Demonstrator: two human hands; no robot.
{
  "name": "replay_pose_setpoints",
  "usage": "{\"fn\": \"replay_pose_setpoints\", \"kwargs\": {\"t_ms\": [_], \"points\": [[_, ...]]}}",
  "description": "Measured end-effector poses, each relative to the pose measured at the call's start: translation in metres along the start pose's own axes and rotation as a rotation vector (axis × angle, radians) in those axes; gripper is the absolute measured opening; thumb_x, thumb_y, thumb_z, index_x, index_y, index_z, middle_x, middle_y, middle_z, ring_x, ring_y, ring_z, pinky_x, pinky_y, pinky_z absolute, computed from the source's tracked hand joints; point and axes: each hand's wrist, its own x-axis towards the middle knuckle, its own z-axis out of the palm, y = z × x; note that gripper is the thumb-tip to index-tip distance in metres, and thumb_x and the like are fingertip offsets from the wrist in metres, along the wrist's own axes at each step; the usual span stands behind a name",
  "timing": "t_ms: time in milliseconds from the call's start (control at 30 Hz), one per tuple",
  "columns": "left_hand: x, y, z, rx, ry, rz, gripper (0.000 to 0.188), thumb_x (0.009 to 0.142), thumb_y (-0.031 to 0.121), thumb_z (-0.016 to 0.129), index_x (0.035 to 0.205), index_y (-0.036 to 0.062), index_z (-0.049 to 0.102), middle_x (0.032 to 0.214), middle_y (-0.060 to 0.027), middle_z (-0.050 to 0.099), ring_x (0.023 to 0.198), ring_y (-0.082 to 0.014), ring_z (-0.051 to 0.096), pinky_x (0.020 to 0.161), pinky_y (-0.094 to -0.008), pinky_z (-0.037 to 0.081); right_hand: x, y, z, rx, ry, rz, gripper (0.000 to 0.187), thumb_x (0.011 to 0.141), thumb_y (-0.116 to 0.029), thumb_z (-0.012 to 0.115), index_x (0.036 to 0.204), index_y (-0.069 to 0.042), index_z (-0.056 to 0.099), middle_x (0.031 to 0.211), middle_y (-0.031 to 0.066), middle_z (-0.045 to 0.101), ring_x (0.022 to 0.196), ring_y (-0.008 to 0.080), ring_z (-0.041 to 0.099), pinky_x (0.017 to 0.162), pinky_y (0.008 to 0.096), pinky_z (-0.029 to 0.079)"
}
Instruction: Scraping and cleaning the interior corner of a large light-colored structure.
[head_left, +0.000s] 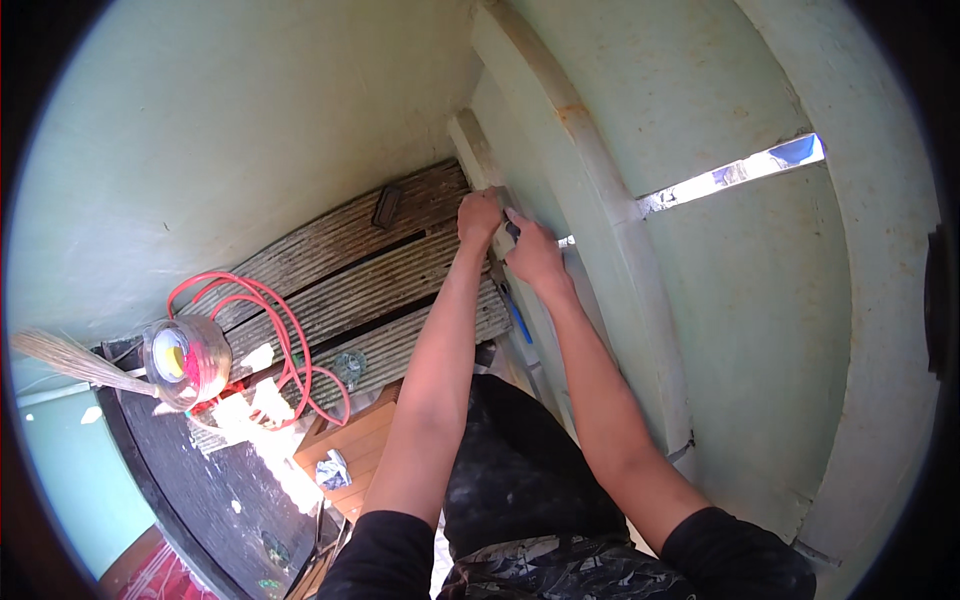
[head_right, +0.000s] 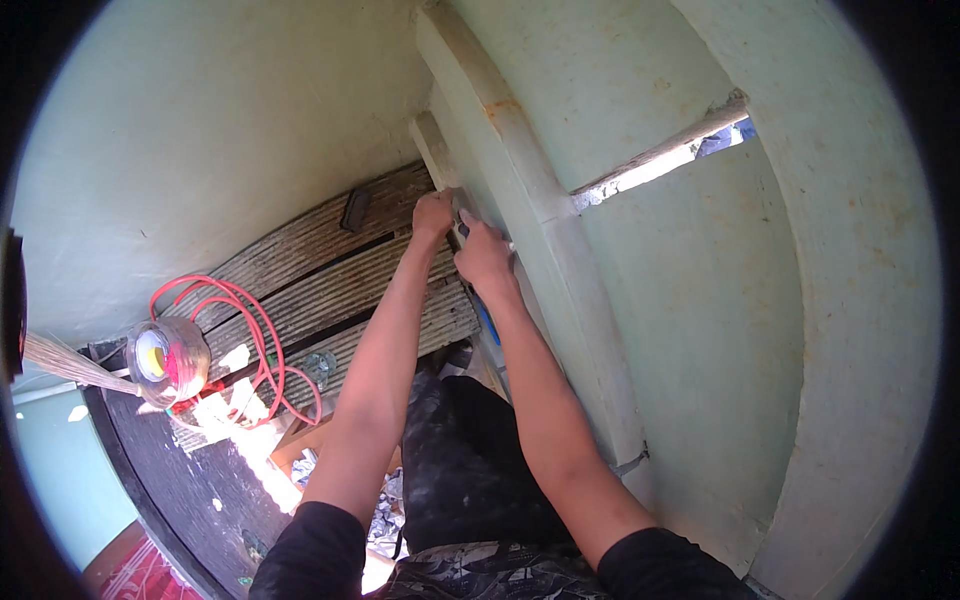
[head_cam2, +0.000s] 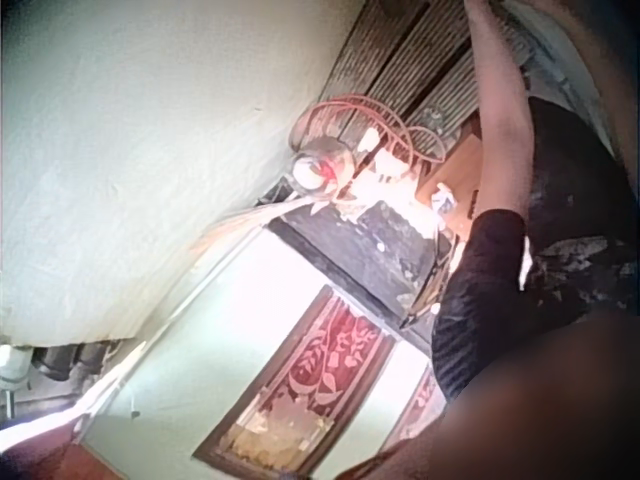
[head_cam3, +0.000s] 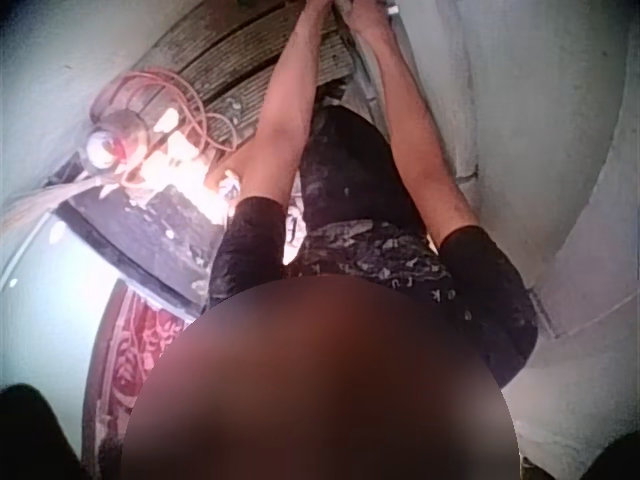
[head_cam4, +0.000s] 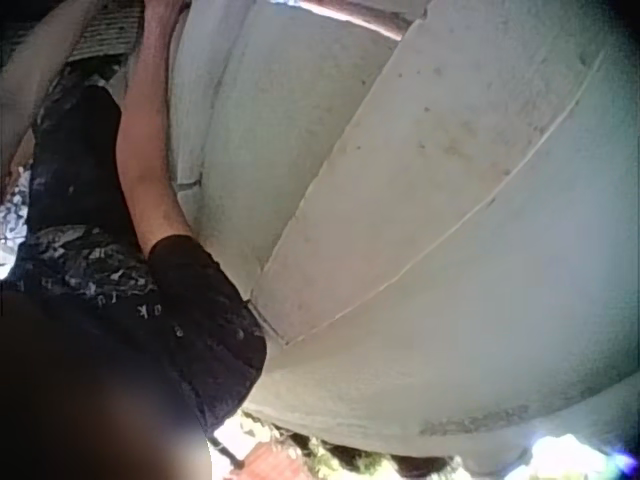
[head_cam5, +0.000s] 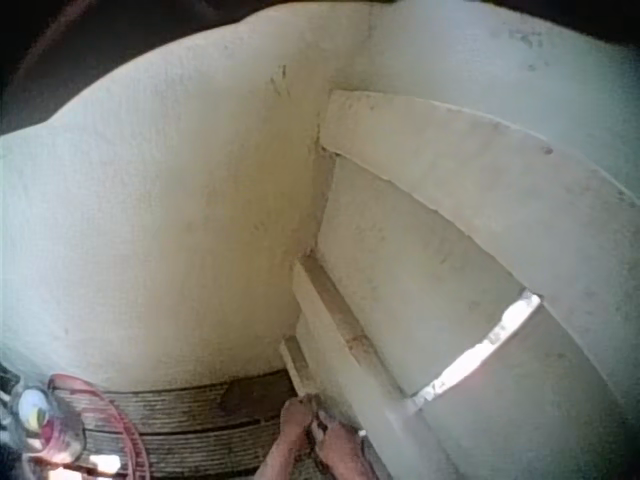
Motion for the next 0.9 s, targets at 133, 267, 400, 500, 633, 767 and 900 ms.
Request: {"fn": "replay_pose_setpoints", "kwargs": {"t_ms": [133, 267, 400, 500, 633, 767, 900], "points": [[0.015, -0.025, -0.010, 0.383, -0.112, 0.319, 0.040, 0.089, 0.033, 0.039, 0.101, 0.0020, 0.062, 0.101, -0.0240, 0.059, 0.094, -0.0412, 0.055, 0.083, -0.0465, 0.043, -0.007, -0.015, 0.002, -0.038, -0.060, 0.074, 0.062, 0.068, 0.002, 0.053, 0.128, -0.012, 0.047, 0.099, 0.0233, 0.060, 0.095, 0.0386, 0.057, 0.083, 0.0425, 0.046], [0.002, -0.029, 0.002, 0.171, -0.111, 0.206, 0.037, 0.087, 0.030, 0.041, 0.105, 0.0057, 0.061, 0.100, -0.0223, 0.060, 0.095, -0.0390, 0.056, 0.081, -0.0456, 0.044, -0.014, -0.015, -0.014, -0.041, -0.124, 0.081, 0.062, 0.068, 0.002, 0.053, 0.128, -0.012, 0.047, 0.100, 0.0227, 0.060, 0.095, 0.0382, 0.057, 0.083, 0.0429, 0.046], [0.013, -0.009, -0.002, 0.043, -0.010, 0.096, 0.037, 0.088, 0.031, 0.040, 0.106, 0.0077, 0.062, 0.104, -0.0206, 0.059, 0.097, -0.0390, 0.055, 0.083, -0.0455, 0.044, 0.004, -0.012, -0.004, -0.041, -0.008, 0.026, 0.063, 0.068, 0.001, 0.054, 0.128, -0.013, 0.046, 0.100, 0.0231, 0.060, 0.095, 0.0386, 0.057, 0.083, 0.0429, 0.046], [0.006, -0.018, -0.004, 0.203, -0.057, 0.234, 0.040, 0.089, 0.036, 0.038, 0.102, 0.0086, 0.064, 0.107, -0.0198, 0.058, 0.098, -0.0395, 0.055, 0.085, -0.0449, 0.043, -0.004, -0.018, -0.003, -0.027, -0.068, 0.120, 0.063, 0.068, 0.001, 0.054, 0.129, -0.013, 0.046, 0.102, 0.0234, 0.059, 0.095, 0.0389, 0.056, 0.083, 0.0434, 0.046], [0.004, -0.039, -0.009, 0.162, -0.045, 0.167, 0.040, 0.089, 0.037, 0.037, 0.102, 0.0096, 0.064, 0.107, -0.0187, 0.059, 0.098, -0.0381, 0.055, 0.084, -0.0447, 0.044, -0.014, -0.027, 0.000, -0.020, -0.113, 0.091, 0.063, 0.069, -0.001, 0.057, 0.130, -0.014, 0.044, 0.101, 0.0223, 0.060, 0.095, 0.0385, 0.057, 0.082, 0.0445, 0.047], [0.001, 0.010, -0.012, 0.148, -0.044, 0.041, 0.033, 0.089, 0.029, 0.040, 0.106, 0.0092, 0.061, 0.101, -0.0192, 0.060, 0.097, -0.0376, 0.055, 0.081, -0.0438, 0.045, 0.010, -0.009, 0.002, -0.046, 0.004, 0.083, 0.064, 0.068, 0.001, 0.053, 0.129, -0.015, 0.045, 0.099, 0.0242, 0.060, 0.092, 0.0402, 0.057, 0.082, 0.0462, 0.046], [0.021, -0.022, -0.018, 0.183, -0.069, 0.109, 0.042, 0.090, 0.039, 0.036, 0.105, 0.0089, 0.062, 0.107, -0.0186, 0.058, 0.098, -0.0378, 0.055, 0.082, -0.0461, 0.044, 0.003, -0.030, 0.005, 0.003, -0.044, 0.077, 0.064, 0.068, 0.001, 0.052, 0.130, -0.014, 0.044, 0.100, 0.0242, 0.060, 0.092, 0.0404, 0.057, 0.082, 0.0465, 0.046]]}}
